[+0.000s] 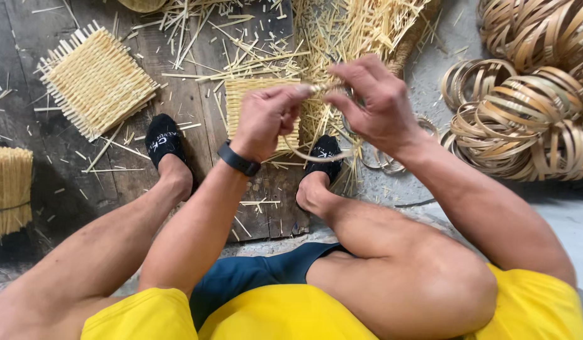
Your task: The person sits on the floor of a bamboo craft workshop weaving thin bamboo strips into round woven basket bases. They trim protruding strip ends with scissors, press and tighten the weave by hand, and set finished woven discs aside with other completed pieces.
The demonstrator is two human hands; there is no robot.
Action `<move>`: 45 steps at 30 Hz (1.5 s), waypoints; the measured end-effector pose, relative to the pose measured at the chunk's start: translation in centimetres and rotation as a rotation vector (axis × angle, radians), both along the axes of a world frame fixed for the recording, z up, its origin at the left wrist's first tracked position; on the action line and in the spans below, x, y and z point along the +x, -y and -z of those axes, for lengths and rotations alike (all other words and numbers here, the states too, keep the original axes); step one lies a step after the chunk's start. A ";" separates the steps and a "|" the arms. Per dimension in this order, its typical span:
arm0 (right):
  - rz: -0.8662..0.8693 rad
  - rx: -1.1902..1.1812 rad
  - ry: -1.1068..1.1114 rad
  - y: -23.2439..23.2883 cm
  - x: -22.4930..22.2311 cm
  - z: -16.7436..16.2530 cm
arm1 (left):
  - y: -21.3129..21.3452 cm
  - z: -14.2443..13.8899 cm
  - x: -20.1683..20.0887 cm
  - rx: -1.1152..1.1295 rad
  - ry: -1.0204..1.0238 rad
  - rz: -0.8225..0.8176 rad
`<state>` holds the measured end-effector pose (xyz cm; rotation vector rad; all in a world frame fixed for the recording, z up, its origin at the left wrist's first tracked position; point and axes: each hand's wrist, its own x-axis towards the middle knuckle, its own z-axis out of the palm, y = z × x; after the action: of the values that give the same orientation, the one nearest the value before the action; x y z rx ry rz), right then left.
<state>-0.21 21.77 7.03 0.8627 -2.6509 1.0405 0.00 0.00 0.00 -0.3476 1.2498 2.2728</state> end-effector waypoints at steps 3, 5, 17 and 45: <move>-0.053 0.087 -0.049 2.4 1.5 -0.4 | 1.6 -1.3 1.9 0.012 -0.022 0.093; -0.173 0.124 -0.052 4.0 2.6 -0.6 | 3.7 -1.5 2.1 0.067 0.014 0.176; -0.120 0.273 -0.394 12.4 3.5 1.2 | 6.3 -1.3 3.7 0.028 0.173 0.004; 0.196 -1.105 1.154 8.1 -2.0 12.7 | 9.6 4.5 -4.1 -0.072 0.221 -0.146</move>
<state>-2.23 13.65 -5.63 -0.3649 -1.8904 3.0433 -4.14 -9.64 -4.53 -0.7169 1.2275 2.2392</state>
